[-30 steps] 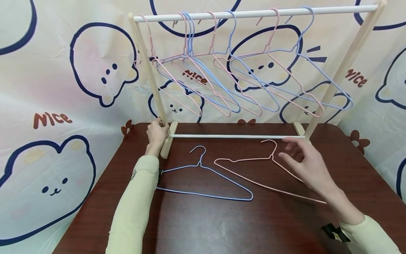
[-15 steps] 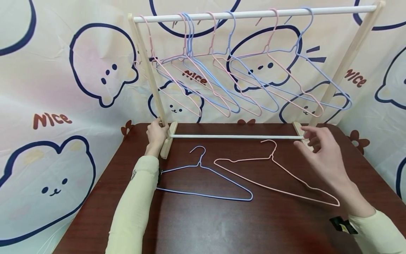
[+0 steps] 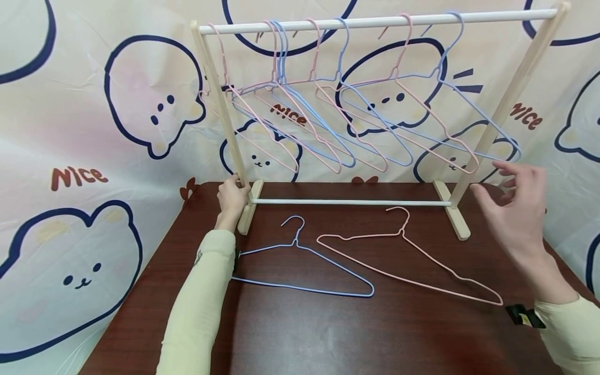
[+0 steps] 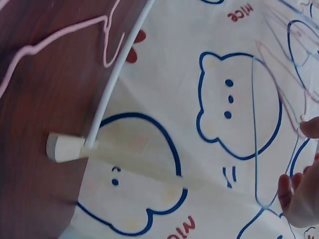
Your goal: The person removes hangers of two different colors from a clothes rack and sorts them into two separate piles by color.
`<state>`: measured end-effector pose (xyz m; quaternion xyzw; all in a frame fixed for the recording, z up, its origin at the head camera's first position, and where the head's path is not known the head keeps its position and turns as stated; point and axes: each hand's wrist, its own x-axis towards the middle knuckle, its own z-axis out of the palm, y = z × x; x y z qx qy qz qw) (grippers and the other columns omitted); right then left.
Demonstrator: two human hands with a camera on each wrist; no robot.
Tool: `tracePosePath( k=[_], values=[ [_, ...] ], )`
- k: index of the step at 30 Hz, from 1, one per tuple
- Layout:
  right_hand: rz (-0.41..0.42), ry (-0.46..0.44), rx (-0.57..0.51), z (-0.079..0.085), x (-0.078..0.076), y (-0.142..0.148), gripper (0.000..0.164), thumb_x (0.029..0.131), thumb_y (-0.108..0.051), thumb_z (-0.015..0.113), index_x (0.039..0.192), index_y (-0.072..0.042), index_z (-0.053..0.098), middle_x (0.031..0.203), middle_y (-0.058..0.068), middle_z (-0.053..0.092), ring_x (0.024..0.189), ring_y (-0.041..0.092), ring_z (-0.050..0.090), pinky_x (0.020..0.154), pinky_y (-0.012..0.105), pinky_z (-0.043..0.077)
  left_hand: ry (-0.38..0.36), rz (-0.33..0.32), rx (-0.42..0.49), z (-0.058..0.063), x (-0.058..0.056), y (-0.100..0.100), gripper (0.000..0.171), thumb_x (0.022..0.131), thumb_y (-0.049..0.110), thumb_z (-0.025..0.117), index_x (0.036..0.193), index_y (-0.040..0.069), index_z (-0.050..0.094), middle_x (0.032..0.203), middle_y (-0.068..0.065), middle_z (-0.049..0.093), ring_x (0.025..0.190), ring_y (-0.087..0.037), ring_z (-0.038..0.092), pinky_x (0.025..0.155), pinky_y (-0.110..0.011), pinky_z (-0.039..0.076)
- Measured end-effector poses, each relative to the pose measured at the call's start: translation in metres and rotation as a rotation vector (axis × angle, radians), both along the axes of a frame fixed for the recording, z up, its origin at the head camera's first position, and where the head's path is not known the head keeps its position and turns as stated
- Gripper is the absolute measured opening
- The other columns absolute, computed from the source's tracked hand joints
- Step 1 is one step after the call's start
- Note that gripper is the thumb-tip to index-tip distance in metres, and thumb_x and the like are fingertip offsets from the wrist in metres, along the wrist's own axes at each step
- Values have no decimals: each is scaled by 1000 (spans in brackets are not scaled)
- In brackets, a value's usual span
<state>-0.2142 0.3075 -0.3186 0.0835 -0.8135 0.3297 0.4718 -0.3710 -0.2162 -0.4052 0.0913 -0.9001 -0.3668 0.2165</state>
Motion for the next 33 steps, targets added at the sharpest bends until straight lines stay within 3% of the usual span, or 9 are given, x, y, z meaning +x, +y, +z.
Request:
tracePosePath(
  k=[5, 9, 13, 16, 18, 21, 26, 28, 33],
  values=[
    [-41, 97, 43, 4, -11, 16, 55, 82, -19, 77, 130, 1, 58, 122, -23, 34, 107, -8, 31, 89, 16, 28, -6, -1, -2, -1, -1, 0, 12, 94, 16, 62, 99, 5, 65, 103, -16, 75, 99, -39, 69, 96, -53, 49],
    [-59, 143, 74, 7, -21, 27, 68, 80, -41, 75, 132, -2, 57, 133, -8, 41, 127, 14, 34, 107, 32, 22, -4, -8, 1, -1, -1, 0, 12, 94, 16, 62, 98, 5, 64, 104, -17, 75, 100, -39, 69, 97, -53, 47],
    [-60, 120, 124, 9, -29, 35, 77, 79, -50, 73, 140, -7, 51, 137, 7, 45, 132, 37, 34, 111, 39, 22, 0, -6, 2, -1, -1, 0, 11, 94, 15, 62, 97, 5, 64, 103, -17, 75, 99, -39, 69, 97, -53, 47],
    [-61, 77, 182, 10, -34, 39, 86, 82, -62, 66, 145, -9, 44, 135, 21, 46, 132, 42, 33, 111, 42, 24, -1, -2, 0, -1, -1, 0, 11, 94, 15, 62, 98, 5, 65, 102, -17, 75, 98, -39, 69, 96, -53, 48],
    [-61, 45, 210, 12, -37, 39, 86, 83, -59, 67, 148, -10, 41, 136, 32, 40, 132, 44, 33, 112, 44, 25, -5, -1, 2, -2, -1, 0, 12, 94, 15, 62, 99, 5, 65, 103, -17, 75, 97, -39, 70, 96, -53, 48],
    [-67, 20, 222, 13, -42, 40, 82, 82, -43, 74, 149, -10, 39, 140, 31, 38, 134, 44, 32, 112, 47, 26, -9, -2, 5, -2, -1, 0, 12, 95, 16, 61, 100, 6, 65, 103, -16, 75, 95, -38, 70, 95, -53, 49],
    [-93, 14, 228, 15, -52, 40, 90, 83, -66, 63, 149, -10, 39, 142, 29, 39, 134, 46, 31, 112, 51, 24, -2, -4, 6, -1, -1, 0, 12, 94, 16, 62, 100, 6, 65, 103, -16, 75, 96, -38, 70, 95, -53, 49],
    [-101, -2, 234, 16, -55, 41, 91, 82, -65, 66, 149, -10, 38, 143, 28, 39, 132, 47, 32, 110, 54, 25, -2, -6, 7, -1, 0, 0, 12, 94, 16, 62, 101, 7, 66, 103, -16, 75, 96, -38, 70, 95, -53, 49],
    [-117, -78, 257, 19, -60, 40, 93, 74, -15, 85, 152, -13, 33, 137, 32, 42, 123, 51, 34, 100, 58, 27, -8, -11, 10, -2, 0, -1, 13, 95, 17, 61, 102, 7, 65, 105, -16, 75, 96, -38, 70, 96, -53, 49]
  ],
)
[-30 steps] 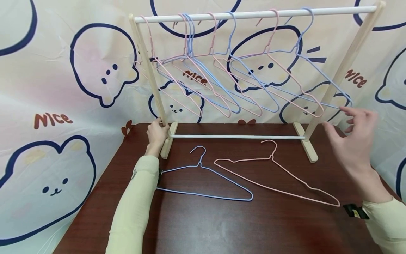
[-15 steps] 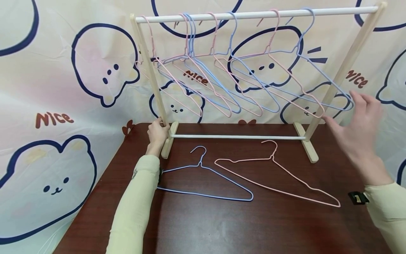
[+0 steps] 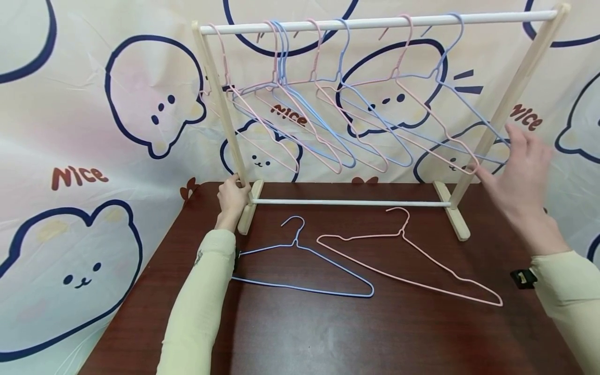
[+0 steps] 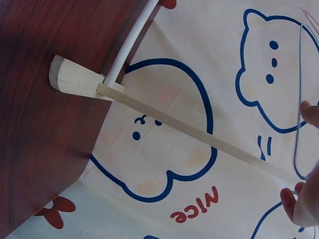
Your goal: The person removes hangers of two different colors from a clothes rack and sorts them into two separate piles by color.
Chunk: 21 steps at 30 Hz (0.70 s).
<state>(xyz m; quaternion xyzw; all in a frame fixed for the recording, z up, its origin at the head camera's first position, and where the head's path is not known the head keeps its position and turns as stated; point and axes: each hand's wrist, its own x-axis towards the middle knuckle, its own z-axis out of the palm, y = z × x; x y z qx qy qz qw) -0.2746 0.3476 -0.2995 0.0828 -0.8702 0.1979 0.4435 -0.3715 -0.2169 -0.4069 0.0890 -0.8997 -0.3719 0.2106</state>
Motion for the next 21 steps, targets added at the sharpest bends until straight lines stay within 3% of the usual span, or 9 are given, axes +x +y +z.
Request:
tracePosePath(
  k=[8, 21],
  values=[
    [-48, 3, 7, 0, -3, -6, 77, 83, -6, 77, 150, -15, 40, 113, 28, 57, 94, 45, 50, 72, 46, 30, -11, 9, -3, 0, 0, 0, 11, 94, 17, 61, 98, 7, 64, 101, -15, 75, 95, -38, 70, 94, -52, 49],
    [-59, 105, -31, -5, -1, -8, 65, 87, -9, 74, 146, -16, 48, 105, 25, 60, 81, 42, 61, 65, 27, 30, 0, 5, 0, 1, 0, 1, 14, 95, 16, 61, 102, 6, 66, 103, -16, 75, 97, -38, 69, 97, -52, 48]
  ],
)
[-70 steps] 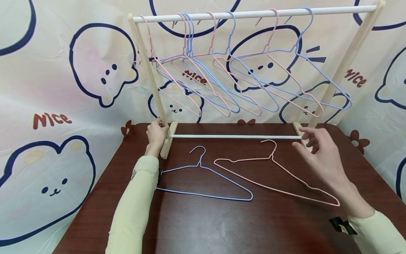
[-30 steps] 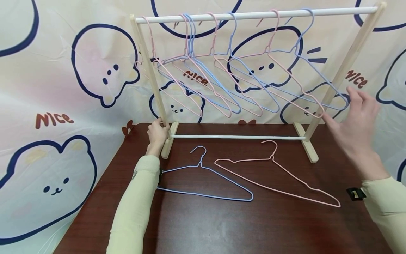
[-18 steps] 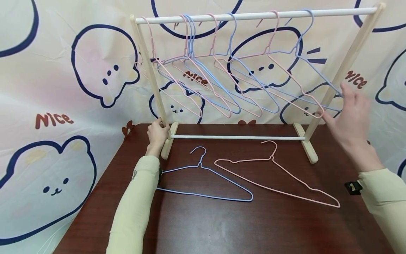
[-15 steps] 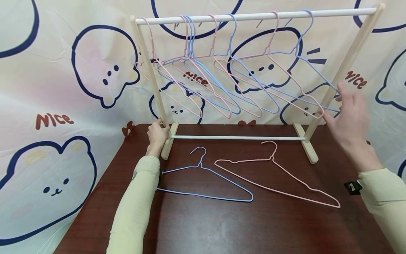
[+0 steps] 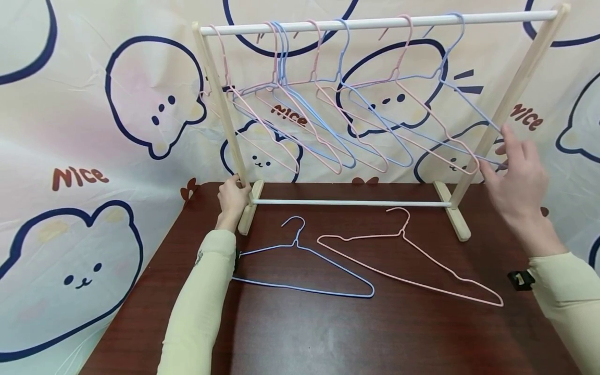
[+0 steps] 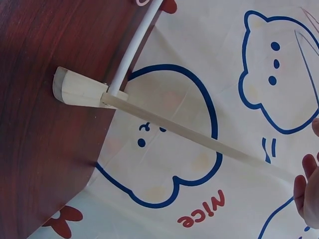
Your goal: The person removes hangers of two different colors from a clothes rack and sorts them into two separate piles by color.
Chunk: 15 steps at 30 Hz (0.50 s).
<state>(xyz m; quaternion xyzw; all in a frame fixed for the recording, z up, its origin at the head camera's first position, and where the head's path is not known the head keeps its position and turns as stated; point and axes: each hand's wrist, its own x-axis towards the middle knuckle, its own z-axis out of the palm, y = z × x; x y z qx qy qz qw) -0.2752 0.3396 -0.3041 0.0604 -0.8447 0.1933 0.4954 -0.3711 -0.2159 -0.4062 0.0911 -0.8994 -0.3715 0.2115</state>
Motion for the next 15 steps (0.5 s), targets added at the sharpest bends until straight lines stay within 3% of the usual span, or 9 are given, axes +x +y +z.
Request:
tracePosePath(
  k=[6, 8, 10, 13, 15],
  values=[
    [4, -7, -68, -2, 3, -3, 66, 90, -12, 71, 149, -20, 45, 108, 27, 58, 81, 40, 59, 72, 0, 21, -4, -2, 3, 0, 0, 0, 16, 95, 18, 61, 104, 6, 66, 104, -16, 74, 99, -38, 69, 97, -52, 48],
    [5, 5, -89, -2, 4, -3, 65, 90, -14, 71, 149, -20, 45, 108, 27, 58, 80, 34, 56, 73, 0, 21, -6, 0, 3, -1, -1, -1, 17, 95, 18, 61, 106, 6, 66, 105, -16, 74, 99, -38, 69, 97, -52, 48],
    [11, 22, -104, -2, 5, -4, 64, 90, -15, 71, 149, -20, 46, 107, 26, 58, 79, 19, 55, 74, 0, 22, -6, 2, 2, -1, -1, -1, 17, 95, 18, 60, 107, 6, 66, 105, -16, 74, 99, -38, 69, 97, -52, 48],
    [18, 51, -133, -2, 6, -3, 63, 89, -15, 73, 147, -21, 48, 98, 1, 60, 79, -10, 44, 75, -1, 25, -2, 3, 3, -1, -2, -2, 17, 95, 17, 61, 106, 6, 67, 105, -16, 75, 100, -37, 69, 98, -52, 47],
    [23, 66, -147, -3, 8, -2, 63, 88, -15, 73, 146, -22, 49, 98, -21, 51, 79, -22, 36, 74, -2, 27, -2, 1, 5, -1, -2, -1, 16, 95, 17, 62, 106, 6, 67, 105, -16, 74, 99, -37, 69, 98, -52, 47]
  ],
)
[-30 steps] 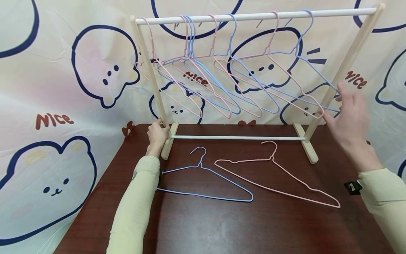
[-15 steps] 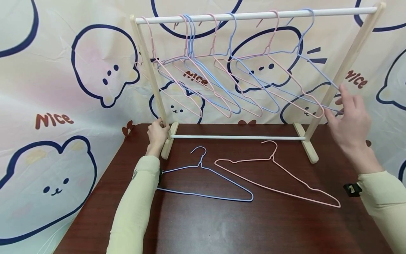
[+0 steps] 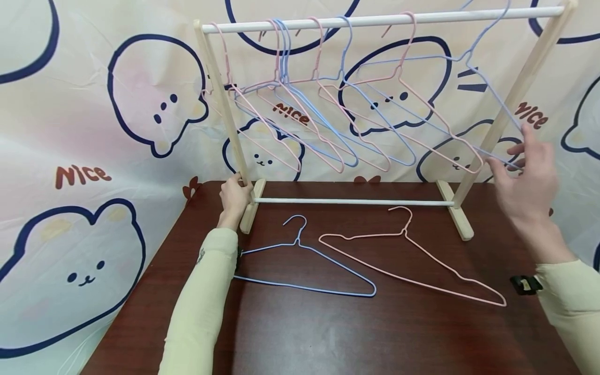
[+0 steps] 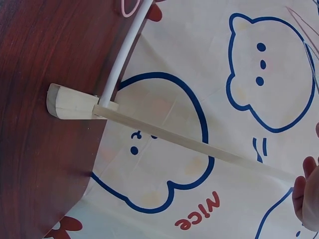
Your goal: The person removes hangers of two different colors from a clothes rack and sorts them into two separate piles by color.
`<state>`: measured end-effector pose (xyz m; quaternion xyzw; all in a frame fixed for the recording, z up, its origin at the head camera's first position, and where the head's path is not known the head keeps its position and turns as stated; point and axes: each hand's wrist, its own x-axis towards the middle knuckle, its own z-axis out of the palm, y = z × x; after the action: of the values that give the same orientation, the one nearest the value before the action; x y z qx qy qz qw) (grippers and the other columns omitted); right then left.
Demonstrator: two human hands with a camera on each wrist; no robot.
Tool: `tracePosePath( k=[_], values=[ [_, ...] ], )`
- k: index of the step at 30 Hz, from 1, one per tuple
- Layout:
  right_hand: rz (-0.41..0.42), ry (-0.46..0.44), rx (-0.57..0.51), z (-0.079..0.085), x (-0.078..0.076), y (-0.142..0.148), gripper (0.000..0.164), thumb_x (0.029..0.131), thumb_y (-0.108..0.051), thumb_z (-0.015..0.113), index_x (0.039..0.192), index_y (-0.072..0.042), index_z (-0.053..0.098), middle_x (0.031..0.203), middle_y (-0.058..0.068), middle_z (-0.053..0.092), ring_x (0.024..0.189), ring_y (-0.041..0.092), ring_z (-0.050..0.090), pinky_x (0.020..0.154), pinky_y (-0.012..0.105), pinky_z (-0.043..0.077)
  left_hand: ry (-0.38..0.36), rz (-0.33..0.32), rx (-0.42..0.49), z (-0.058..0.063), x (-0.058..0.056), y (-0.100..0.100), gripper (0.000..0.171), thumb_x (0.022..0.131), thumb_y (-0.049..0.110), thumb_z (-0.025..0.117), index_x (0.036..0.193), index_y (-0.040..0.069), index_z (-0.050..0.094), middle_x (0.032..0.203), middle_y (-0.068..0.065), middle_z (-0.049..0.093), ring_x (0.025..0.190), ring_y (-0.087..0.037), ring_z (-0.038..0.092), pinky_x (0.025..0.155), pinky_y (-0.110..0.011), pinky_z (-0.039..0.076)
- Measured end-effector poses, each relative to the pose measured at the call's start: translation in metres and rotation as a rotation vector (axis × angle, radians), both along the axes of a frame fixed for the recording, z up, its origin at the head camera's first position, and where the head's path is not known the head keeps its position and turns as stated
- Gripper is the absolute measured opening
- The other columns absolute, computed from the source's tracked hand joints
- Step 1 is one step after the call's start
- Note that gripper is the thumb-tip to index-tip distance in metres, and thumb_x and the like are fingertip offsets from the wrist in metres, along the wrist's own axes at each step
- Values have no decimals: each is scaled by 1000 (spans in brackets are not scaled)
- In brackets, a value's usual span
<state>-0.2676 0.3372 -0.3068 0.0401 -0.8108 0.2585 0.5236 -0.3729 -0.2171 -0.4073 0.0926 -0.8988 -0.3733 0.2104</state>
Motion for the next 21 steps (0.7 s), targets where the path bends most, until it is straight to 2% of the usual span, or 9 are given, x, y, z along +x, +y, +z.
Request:
tracePosePath(
  k=[2, 4, 9, 14, 21],
  values=[
    [0, 6, -4, 0, 2, 0, 64, 89, -14, 73, 146, -23, 48, 102, -36, 35, 78, -27, 33, 73, -3, 28, -2, 1, 2, 0, 0, 0, 15, 95, 17, 62, 105, 6, 66, 104, -16, 74, 98, -37, 69, 98, -52, 47],
    [0, 5, 12, 0, 5, 2, 64, 89, -13, 72, 148, -22, 47, 103, -40, 29, 78, -27, 31, 72, -3, 28, -3, 1, 5, 1, 1, 1, 15, 95, 17, 62, 104, 6, 66, 103, -16, 74, 97, -37, 69, 97, -52, 48],
    [1, -19, 44, -1, 11, 3, 65, 90, -11, 70, 150, -21, 44, 107, -38, 26, 78, -26, 30, 72, -3, 26, -12, 6, 6, 2, 2, 1, 16, 95, 17, 61, 104, 6, 66, 103, -16, 74, 97, -37, 68, 96, -51, 48],
    [3, -24, 9, -2, 17, 0, 67, 87, -6, 73, 148, -18, 47, 105, -36, 30, 76, -26, 31, 71, -2, 27, -28, 10, 8, 3, 3, 1, 15, 95, 18, 60, 104, 6, 66, 105, -16, 74, 99, -37, 68, 97, -51, 48],
    [19, -32, -22, -4, 36, -11, 69, 82, 5, 72, 145, -10, 49, 101, -36, 33, 75, -28, 31, 72, -3, 25, -32, 15, -1, 4, 3, 2, 15, 95, 18, 62, 104, 6, 66, 107, -15, 74, 100, -37, 69, 98, -51, 48]
  ],
)
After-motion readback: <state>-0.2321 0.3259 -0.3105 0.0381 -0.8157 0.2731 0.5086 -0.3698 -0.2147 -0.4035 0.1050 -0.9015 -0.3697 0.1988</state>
